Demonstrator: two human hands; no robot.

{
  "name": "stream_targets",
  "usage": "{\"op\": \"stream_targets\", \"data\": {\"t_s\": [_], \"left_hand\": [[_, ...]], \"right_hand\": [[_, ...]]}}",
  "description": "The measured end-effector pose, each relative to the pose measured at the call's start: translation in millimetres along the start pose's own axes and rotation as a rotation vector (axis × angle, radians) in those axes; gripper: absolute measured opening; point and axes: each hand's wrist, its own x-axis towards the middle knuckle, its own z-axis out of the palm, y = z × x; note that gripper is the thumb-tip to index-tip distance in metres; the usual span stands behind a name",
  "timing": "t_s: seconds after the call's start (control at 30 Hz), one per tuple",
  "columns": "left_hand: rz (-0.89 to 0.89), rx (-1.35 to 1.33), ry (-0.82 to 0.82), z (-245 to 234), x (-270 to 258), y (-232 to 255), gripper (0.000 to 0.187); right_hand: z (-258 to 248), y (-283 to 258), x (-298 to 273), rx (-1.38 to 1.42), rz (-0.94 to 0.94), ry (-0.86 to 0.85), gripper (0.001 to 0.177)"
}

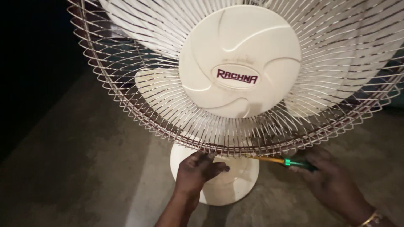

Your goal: The person reassembles a white table fan by attaching the front grille and securing it with a screwdriver. They then handle the power cord and plug, preparing the fan for use.

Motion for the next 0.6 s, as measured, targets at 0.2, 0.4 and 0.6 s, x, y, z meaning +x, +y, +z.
{"op": "stream_targets", "data": {"t_s": [0.2, 0.4, 0.6], "left_hand": [[-0.015, -0.028, 0.045, 3.7, -1.7, -1.4, 0.025], [-0.016, -0.033, 0.006, 8.1, -4.9, 1.6, 0.023], [-0.002, 0.030, 0.011, 7.4, -9.9, 3.0, 0.024]], "right_hand": [[3.0, 0.0, 2.2, 0.044, -0.035, 0.023, 0.023], [-1.0, -2.9, -2.6, 0.065, 0.313, -0.275, 0.033], [-5.9, -15.0, -5.1, 0.019, -0.060, 0.040, 0.023]]}}
